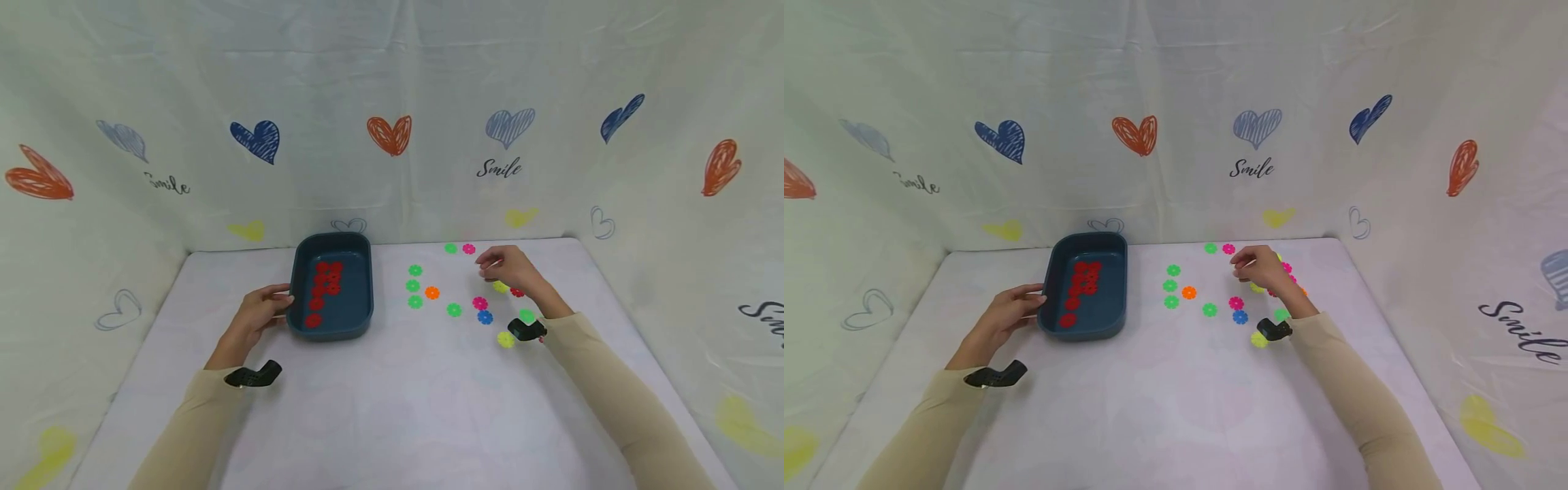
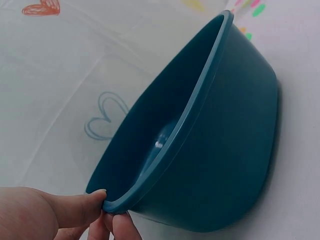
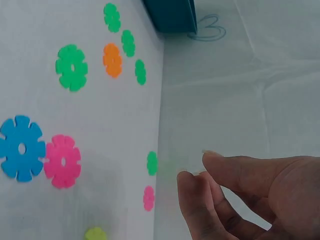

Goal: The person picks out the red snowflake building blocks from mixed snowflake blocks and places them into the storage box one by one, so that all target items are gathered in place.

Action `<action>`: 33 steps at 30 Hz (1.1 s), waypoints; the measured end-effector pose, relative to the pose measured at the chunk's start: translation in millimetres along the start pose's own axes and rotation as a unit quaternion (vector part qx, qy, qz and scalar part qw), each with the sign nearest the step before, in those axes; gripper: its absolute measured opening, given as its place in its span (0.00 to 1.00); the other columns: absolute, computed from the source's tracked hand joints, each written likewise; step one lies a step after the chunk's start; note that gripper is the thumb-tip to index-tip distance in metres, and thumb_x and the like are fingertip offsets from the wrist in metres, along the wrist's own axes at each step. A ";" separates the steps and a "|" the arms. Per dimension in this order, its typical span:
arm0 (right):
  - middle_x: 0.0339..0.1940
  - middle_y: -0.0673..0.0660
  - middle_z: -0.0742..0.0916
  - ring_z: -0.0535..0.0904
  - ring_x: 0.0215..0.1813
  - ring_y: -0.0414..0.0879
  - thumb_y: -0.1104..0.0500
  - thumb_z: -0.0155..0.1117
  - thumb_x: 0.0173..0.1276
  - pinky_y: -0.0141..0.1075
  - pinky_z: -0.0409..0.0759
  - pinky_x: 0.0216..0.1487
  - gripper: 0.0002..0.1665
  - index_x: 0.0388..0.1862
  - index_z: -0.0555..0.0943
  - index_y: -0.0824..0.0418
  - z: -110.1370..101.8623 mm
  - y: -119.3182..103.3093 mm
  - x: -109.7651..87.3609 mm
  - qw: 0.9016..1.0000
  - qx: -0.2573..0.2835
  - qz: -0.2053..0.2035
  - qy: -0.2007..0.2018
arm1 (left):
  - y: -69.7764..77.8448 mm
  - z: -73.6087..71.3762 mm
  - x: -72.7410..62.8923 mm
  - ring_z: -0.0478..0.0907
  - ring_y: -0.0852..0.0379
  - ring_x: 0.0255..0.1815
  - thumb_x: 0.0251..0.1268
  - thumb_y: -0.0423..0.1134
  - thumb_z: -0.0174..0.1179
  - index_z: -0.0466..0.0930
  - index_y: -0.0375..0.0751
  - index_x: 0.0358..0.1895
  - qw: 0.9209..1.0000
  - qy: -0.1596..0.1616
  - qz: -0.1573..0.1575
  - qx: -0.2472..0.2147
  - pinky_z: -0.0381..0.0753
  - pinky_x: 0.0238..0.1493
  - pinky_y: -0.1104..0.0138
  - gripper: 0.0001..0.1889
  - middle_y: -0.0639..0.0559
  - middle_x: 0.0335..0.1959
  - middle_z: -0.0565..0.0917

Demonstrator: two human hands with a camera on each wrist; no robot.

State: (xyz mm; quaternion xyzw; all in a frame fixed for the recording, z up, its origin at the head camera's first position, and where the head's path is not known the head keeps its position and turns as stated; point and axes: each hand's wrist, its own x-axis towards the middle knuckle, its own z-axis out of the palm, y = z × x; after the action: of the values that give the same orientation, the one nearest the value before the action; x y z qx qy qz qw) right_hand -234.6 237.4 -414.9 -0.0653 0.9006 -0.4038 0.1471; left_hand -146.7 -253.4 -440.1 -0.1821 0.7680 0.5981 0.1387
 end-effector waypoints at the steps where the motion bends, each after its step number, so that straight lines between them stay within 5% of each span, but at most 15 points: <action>1: 0.51 0.69 0.84 0.88 0.52 0.63 0.66 0.66 0.76 0.54 0.84 0.62 0.20 0.62 0.80 0.75 -2.1 2.1 -0.5 1.000 -0.004 0.006 0.003 | -0.1 -0.4 0.0 0.80 0.65 0.36 0.81 0.35 0.59 0.63 0.31 0.80 1.000 -0.001 0.001 -0.001 0.83 0.39 0.72 0.30 0.48 0.52 0.79; 19: 0.55 0.73 0.85 0.86 0.50 0.64 0.65 0.65 0.75 0.49 0.85 0.55 0.21 0.62 0.79 0.76 -27.9 47.1 -14.4 0.997 -0.047 0.054 0.038 | -1.5 -1.1 -0.1 0.80 0.65 0.37 0.81 0.35 0.58 0.63 0.31 0.80 1.000 0.003 -0.003 0.000 0.83 0.40 0.71 0.30 0.49 0.52 0.79; 28: 0.54 0.72 0.83 0.83 0.50 0.62 0.65 0.68 0.74 0.38 0.84 0.47 0.20 0.61 0.81 0.74 -30.9 62.7 -19.6 0.995 -0.051 0.078 0.047 | -0.8 -0.9 -0.2 0.80 0.65 0.38 0.82 0.35 0.57 0.64 0.32 0.80 1.000 0.004 -0.002 0.005 0.83 0.40 0.72 0.29 0.47 0.55 0.78; 33: 0.56 0.72 0.83 0.82 0.53 0.63 0.63 0.70 0.73 0.40 0.85 0.49 0.22 0.62 0.80 0.73 -29.1 72.2 -20.5 0.993 -0.060 0.093 0.047 | -0.8 1.1 1.3 0.80 0.64 0.39 0.82 0.36 0.57 0.64 0.33 0.80 1.000 0.007 -0.006 0.007 0.83 0.41 0.72 0.29 0.44 0.57 0.77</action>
State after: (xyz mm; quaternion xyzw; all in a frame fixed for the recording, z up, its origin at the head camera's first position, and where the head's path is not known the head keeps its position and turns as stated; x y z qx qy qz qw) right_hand -224.4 310.9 -446.1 0.0292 0.9311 -0.3366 0.1375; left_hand -147.5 -252.6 -441.6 -0.1900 0.7722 0.5903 0.1381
